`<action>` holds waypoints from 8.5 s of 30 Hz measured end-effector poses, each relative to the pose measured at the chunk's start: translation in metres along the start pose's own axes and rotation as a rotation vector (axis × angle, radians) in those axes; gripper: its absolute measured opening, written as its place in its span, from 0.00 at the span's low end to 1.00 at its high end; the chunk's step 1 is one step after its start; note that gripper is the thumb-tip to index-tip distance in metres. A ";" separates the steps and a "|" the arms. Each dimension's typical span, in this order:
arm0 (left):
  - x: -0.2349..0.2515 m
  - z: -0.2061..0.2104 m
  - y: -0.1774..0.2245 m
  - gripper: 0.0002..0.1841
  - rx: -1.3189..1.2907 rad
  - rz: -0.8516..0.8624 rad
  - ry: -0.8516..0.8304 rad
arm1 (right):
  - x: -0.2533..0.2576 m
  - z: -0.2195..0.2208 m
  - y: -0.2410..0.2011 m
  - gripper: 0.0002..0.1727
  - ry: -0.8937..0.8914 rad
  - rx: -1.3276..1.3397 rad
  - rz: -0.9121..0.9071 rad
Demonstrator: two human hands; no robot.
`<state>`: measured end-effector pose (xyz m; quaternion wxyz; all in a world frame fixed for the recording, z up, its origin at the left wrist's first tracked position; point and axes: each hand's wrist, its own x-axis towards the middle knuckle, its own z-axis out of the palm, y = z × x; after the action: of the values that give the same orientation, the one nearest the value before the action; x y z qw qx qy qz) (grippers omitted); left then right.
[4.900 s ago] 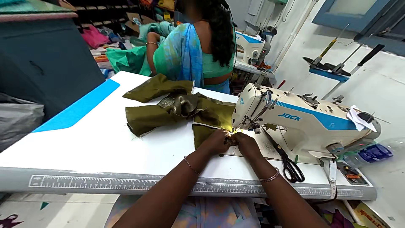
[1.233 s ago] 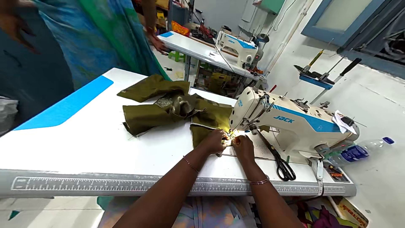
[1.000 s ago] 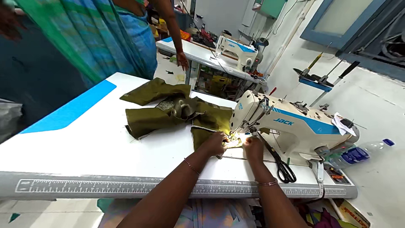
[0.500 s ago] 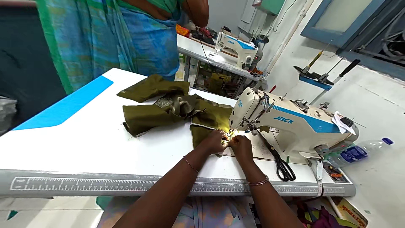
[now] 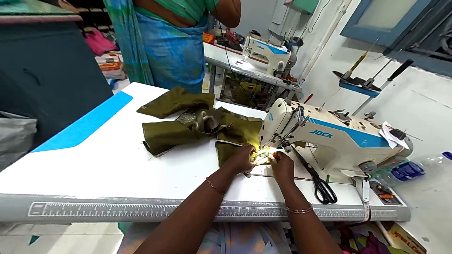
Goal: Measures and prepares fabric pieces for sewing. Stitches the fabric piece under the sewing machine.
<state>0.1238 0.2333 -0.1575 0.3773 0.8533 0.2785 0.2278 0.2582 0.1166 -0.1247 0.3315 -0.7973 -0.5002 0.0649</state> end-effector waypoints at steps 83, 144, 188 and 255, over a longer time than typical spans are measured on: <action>-0.008 0.002 0.015 0.15 0.244 0.068 0.016 | 0.020 0.014 0.050 0.16 -0.012 0.608 -0.004; -0.009 0.002 0.014 0.09 0.262 0.108 -0.067 | 0.037 0.011 0.054 0.06 0.202 -0.014 -0.233; -0.009 0.003 0.015 0.09 0.221 0.095 -0.051 | 0.033 0.020 0.053 0.07 0.159 -0.049 -0.333; -0.009 0.007 0.008 0.09 0.207 0.097 -0.033 | 0.038 0.018 0.050 0.09 0.077 -0.017 -0.233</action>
<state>0.1236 0.2198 -0.1572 0.2803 0.9038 0.2528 0.2017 0.3063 0.1426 -0.1596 0.3490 -0.7384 -0.5770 -0.0090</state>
